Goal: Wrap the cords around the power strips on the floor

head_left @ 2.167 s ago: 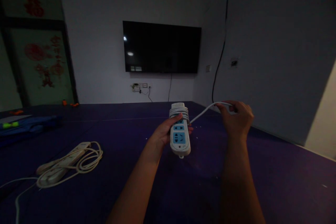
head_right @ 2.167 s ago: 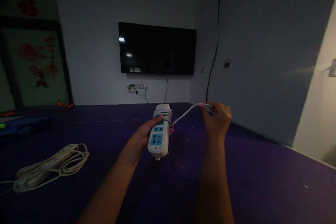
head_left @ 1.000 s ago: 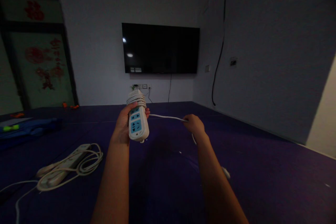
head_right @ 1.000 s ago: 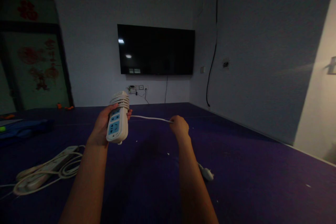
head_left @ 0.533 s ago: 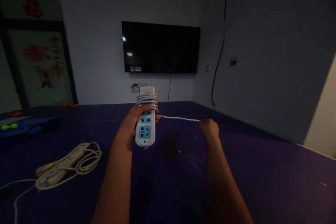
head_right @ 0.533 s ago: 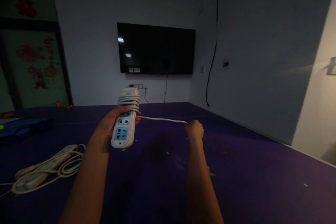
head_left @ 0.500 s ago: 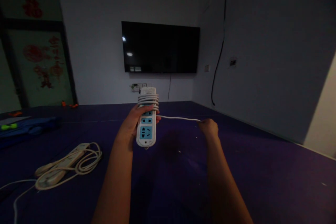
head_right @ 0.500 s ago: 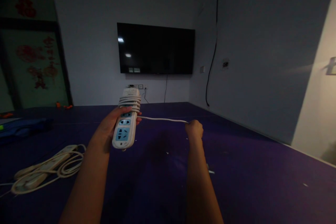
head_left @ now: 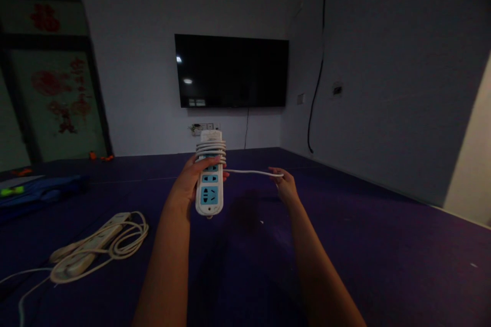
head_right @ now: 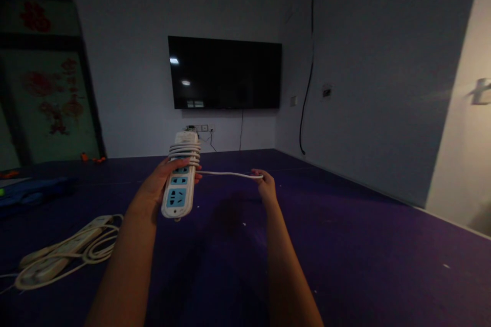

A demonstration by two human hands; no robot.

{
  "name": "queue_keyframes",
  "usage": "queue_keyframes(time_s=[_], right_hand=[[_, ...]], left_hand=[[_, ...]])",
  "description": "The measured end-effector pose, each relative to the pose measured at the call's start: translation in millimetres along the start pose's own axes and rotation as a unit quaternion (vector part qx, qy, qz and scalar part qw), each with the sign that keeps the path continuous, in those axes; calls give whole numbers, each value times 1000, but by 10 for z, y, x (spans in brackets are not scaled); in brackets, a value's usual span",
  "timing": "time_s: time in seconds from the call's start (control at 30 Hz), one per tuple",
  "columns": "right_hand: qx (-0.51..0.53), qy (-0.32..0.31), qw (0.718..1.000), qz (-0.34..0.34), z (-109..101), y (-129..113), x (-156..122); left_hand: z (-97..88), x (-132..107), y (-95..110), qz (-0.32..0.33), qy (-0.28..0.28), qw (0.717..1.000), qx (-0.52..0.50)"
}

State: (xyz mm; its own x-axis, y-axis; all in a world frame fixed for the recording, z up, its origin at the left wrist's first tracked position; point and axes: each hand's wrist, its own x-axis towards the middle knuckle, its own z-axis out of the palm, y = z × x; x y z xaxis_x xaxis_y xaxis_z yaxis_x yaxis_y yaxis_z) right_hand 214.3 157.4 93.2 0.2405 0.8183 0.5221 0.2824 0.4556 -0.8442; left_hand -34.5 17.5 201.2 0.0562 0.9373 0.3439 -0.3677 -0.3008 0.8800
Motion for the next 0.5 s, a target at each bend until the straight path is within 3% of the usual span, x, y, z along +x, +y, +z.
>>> queue_keyframes(time_s=[0.17,0.33,0.5], right_hand=[[63,-136,987,61,137,76,-100],[29,-273,951,140,63,141,-192],[-73,-307,929,195,-5,291,-194]], left_hand=[[6,-5,11,0,12,1000,10],[23,-34,31,-2,14,1000,1],[-18,-32,10,-39,-9,998,-50]])
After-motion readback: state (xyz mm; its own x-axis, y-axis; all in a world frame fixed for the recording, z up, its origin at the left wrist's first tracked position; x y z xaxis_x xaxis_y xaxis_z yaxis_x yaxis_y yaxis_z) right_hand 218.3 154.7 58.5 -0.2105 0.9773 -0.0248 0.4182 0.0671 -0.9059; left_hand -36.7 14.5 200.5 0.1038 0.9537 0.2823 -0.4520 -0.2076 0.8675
